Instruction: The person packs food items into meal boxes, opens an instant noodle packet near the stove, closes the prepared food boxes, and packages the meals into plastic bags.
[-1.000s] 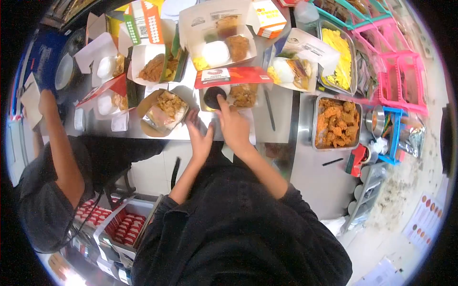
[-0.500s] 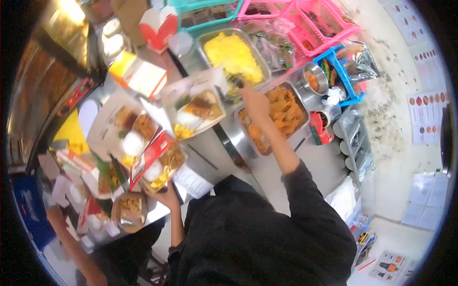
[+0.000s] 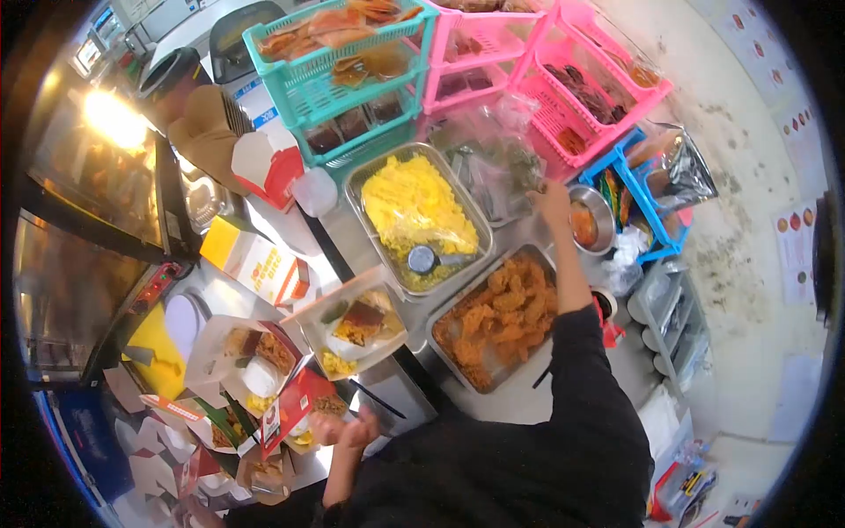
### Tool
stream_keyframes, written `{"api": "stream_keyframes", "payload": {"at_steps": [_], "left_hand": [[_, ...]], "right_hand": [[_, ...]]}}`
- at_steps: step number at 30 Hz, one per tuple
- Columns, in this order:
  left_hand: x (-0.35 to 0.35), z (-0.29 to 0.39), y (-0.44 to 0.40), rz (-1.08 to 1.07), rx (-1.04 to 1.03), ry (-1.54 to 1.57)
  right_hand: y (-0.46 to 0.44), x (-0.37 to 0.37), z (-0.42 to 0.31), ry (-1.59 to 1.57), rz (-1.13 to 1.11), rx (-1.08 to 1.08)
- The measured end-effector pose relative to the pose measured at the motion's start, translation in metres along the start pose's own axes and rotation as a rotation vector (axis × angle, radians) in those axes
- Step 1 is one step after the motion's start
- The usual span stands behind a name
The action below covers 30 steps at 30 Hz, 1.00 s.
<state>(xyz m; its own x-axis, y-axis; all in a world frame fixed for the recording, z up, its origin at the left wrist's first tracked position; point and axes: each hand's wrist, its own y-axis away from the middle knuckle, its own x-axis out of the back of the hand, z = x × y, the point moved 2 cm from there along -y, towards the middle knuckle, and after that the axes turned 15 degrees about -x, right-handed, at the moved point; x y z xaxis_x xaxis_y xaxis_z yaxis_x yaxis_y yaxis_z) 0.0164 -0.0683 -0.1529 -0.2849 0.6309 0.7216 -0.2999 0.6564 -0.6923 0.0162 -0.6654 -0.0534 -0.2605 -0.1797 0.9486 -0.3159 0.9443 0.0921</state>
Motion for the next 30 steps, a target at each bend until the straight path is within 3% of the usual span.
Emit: {"api": "stream_keyframes", "payload": {"at_steps": [1,3,4,6,8,10,11,14,16,17,18,20,21,22,23,24,26,28,29,30], "left_hand": [[-0.039,0.002,0.044,-0.108,-0.063,0.059],[0.024,0.012,-0.227,0.106,-0.122,0.324],[0.006,0.016,-0.269,0.183,-0.084,0.568],[-0.022,0.021,-0.326,0.051,0.003,0.791],[-0.044,0.027,-0.37,0.017,0.168,0.898],[-0.062,0.031,-0.397,0.085,0.379,0.927],[-0.067,0.029,-0.399,-0.013,0.503,0.981],[-0.079,0.01,-0.378,-0.588,0.52,1.276],[-0.064,0.009,-0.354,-0.516,0.431,1.344],[-0.054,0.008,-0.338,-0.568,0.529,1.466],[-0.044,0.006,-0.321,-0.609,0.635,1.586],[-0.024,-0.002,-0.285,-0.622,0.695,1.58],[-0.016,-0.011,-0.272,-0.623,0.758,1.545],[-0.002,-0.015,-0.253,-0.62,0.848,1.51],[0.012,-0.018,-0.233,-0.616,0.913,1.445],[0.027,-0.022,-0.216,-0.61,0.983,1.374],[0.061,-0.02,-0.199,-0.543,1.309,1.416],[0.084,-0.009,-0.158,-0.502,1.302,1.423],[0.094,-0.002,-0.141,-0.514,1.338,1.391],[0.102,-0.001,-0.14,-0.482,1.309,1.418]], "right_hand": [[-0.001,0.012,-0.007,-0.054,-0.001,0.035],[-0.006,0.028,-0.019,-0.159,-0.006,0.102],[-0.005,0.032,-0.03,-0.128,0.048,0.269],[0.0,0.04,-0.052,-0.062,0.169,0.596],[0.041,0.057,-0.094,-0.062,-0.151,0.962],[0.09,0.079,-0.143,0.01,-0.741,0.965],[0.081,0.079,-0.151,-0.07,-0.768,0.972],[0.026,0.076,-0.187,-0.32,-0.852,1.001],[-0.041,0.082,-0.225,-0.237,-0.64,0.683],[-0.118,0.045,-0.235,-0.487,-0.267,0.651],[-0.135,0.053,-0.255,-0.467,0.231,0.653],[-0.203,0.017,-0.272,-0.537,0.124,0.562],[-0.28,-0.025,-0.276,-0.338,0.142,0.503],[-0.292,-0.025,-0.278,-0.286,-0.164,0.515],[-0.324,-0.045,-0.268,-0.519,-0.231,0.579],[-0.334,-0.051,-0.266,-0.475,-0.207,0.62],[-0.356,-0.051,-0.25,-0.408,-0.1,0.698],[-0.367,-0.054,-0.243,-0.451,-0.041,0.766],[-0.334,-0.054,-0.245,-0.81,-0.184,0.731],[-0.308,-0.041,-0.25,-0.593,0.001,0.784]]}}
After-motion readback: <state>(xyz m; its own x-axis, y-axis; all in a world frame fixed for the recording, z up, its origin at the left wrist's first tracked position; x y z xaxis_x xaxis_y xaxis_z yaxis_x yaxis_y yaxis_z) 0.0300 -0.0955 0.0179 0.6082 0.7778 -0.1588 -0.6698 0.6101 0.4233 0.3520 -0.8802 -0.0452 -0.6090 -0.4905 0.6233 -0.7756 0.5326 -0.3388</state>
